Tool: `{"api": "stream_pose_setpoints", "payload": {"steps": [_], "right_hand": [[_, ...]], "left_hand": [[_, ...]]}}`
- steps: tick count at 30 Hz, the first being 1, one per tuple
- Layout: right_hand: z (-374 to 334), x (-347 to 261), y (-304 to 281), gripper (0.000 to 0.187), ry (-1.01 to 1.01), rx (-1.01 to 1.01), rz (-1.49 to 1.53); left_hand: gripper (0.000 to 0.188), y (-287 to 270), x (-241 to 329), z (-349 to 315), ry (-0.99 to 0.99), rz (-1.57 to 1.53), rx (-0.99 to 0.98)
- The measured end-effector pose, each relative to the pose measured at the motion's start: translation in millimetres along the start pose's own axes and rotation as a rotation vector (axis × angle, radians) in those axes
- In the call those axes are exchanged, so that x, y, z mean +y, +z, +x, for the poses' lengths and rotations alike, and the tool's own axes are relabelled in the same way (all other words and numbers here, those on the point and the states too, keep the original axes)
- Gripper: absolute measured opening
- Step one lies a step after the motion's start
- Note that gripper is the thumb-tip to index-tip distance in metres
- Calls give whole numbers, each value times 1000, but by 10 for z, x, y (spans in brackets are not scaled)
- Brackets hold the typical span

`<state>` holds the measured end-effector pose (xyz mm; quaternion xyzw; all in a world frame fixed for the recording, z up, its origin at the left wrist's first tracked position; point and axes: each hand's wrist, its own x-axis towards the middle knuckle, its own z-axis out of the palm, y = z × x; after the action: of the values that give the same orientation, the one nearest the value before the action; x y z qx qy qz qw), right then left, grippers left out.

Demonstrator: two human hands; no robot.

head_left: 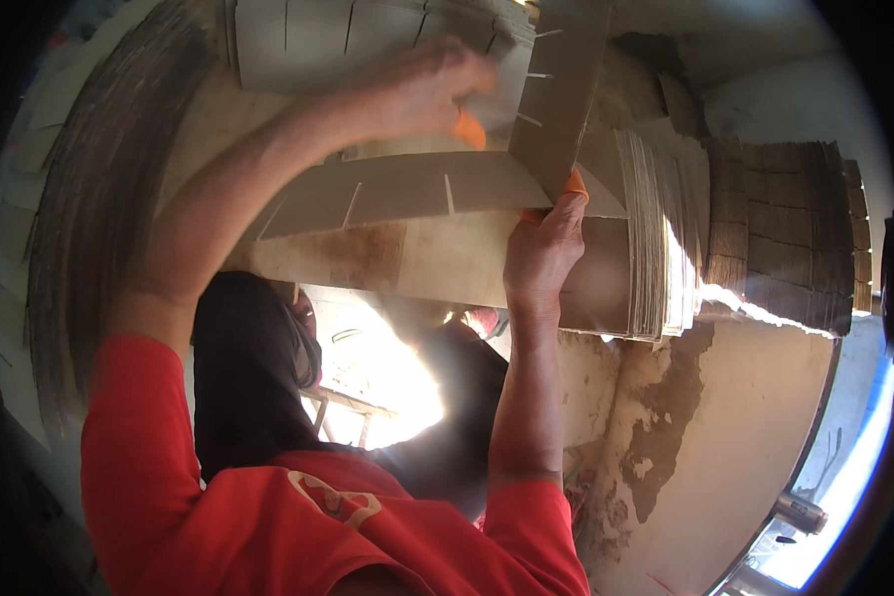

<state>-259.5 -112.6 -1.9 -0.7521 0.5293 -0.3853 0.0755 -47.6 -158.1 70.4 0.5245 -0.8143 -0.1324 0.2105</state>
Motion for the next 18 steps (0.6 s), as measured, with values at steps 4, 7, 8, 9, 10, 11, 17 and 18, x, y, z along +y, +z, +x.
{"api": "stream_pose_setpoints", "payload": {"steps": [4,7,8,9,10,11,17,18], "right_hand": [[35,-110,-2,41,-17,39,-8],[38,-159,13,53,-60,90,-10],[47,-138,20,57,-76,96,-25],[41,-118,30,61,-87,100,-36],[41,-98,38,65,-100,103,-46],[58,-91,37,67,-105,104,-36],[62,-211,27,68,46,120,122],[70,-238,15,69,45,132,131]], "left_hand": [[59,78,-704,425,-27,333,148],[55,365,-1096,633,-82,470,289],[53,435,-1158,690,-102,493,291],[51,492,-1193,722,-121,520,286],[49,534,-1221,745,-143,547,282],[46,574,-1293,781,-90,558,312],[30,629,-1490,811,18,560,320],[27,578,-1523,797,85,553,354]]}}
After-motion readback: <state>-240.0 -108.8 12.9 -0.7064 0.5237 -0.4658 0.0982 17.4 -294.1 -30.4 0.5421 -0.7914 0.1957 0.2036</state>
